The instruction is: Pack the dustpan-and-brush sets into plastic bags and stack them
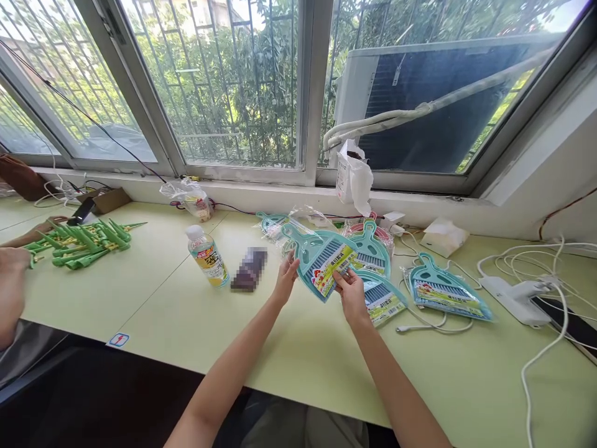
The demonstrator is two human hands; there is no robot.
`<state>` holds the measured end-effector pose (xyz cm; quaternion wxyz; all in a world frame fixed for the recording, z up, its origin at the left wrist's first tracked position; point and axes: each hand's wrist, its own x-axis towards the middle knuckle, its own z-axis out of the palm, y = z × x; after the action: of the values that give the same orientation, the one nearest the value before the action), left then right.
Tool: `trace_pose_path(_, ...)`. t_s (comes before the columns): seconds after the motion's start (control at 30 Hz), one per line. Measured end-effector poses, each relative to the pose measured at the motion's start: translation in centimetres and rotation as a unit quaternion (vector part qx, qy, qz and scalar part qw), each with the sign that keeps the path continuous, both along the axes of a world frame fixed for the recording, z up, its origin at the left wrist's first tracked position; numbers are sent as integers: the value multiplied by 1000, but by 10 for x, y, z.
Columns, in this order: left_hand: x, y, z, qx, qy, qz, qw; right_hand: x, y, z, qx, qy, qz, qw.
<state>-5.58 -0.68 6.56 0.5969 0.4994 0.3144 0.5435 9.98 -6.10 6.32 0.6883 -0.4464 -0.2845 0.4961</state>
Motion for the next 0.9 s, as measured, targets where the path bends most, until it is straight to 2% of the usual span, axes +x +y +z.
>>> trace_pose_path(0.17,11,-8,-4,-66,-15,-84,994,0,-1,-2,10,6,-38,999)
trace_pose_path(0.3,12,-5,-7,-106,-41,-63,992,0,-2,1,9,-2,-31,999)
trace_pose_path(0.4,11,-4,-8,-109,-31,-55,992,0,-2,3,4,-17,-17,1000)
trace_pose_path(0.6,18,-12,-17,-89,-9,-152,984,6,0,2,9,-24,-35,999)
trace_pose_path(0.9,25,-32,5,-53,-44,-59,996,1,2,-8,12,1,-81,997)
